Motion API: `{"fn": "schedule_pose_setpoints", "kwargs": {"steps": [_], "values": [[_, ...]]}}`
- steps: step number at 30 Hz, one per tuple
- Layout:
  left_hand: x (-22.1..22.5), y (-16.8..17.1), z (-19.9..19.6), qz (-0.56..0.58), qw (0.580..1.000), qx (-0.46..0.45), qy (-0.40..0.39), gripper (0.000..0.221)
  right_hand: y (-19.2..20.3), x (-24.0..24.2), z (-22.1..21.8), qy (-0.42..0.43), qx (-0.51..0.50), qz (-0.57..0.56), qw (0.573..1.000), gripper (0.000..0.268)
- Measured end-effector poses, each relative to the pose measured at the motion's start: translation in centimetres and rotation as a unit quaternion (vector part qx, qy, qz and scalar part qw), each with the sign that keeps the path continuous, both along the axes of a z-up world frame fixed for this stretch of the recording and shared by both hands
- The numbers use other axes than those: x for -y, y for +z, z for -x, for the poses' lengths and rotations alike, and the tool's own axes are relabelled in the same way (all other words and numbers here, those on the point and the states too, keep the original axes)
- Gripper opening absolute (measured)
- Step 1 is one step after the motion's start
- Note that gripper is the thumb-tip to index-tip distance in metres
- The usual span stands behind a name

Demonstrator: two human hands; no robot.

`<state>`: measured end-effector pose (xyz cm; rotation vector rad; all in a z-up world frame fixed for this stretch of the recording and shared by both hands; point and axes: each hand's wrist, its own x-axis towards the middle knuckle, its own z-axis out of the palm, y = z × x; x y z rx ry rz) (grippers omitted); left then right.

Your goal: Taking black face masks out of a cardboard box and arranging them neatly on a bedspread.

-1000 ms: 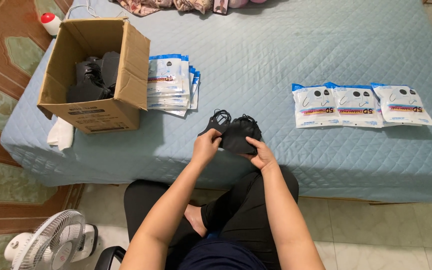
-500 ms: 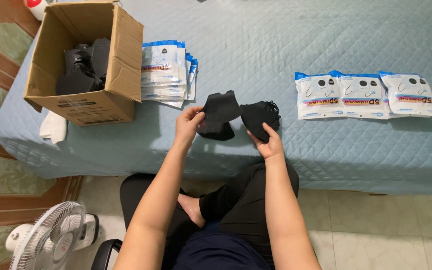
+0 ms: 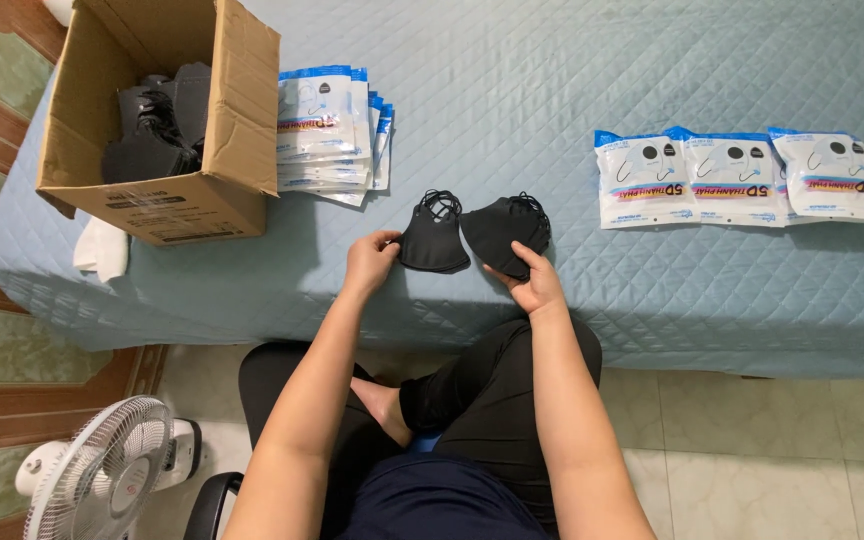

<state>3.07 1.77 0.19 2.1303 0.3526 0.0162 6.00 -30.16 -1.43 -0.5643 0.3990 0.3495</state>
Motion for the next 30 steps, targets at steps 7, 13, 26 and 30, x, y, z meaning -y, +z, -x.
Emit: {"fn": "schedule_pose_setpoints", "kwargs": {"steps": [7,13,26,30], "values": [[0.7,2.3,1.4,-0.153,0.982,0.113,-0.017,0.030,2.2,-1.6,1.0,0.055,0.022,0.039,0.997,0.041],[0.8,1.3,2.0,-0.147,0.960,0.206,-0.121,0.089,2.1,-1.7,1.1,0.074,0.031,0.056,0.995,0.039],[0.7,0.5,2.2,-0.173,0.952,0.215,-0.133,0.091,2.6,-2.2,1.5,0.144,0.036,0.099,0.984,0.039],[0.8,1.0,2.1,-0.195,0.949,0.198,-0.148,0.087,2.9,-2.3,1.5,0.150,0.039,0.106,0.982,0.038]]}}
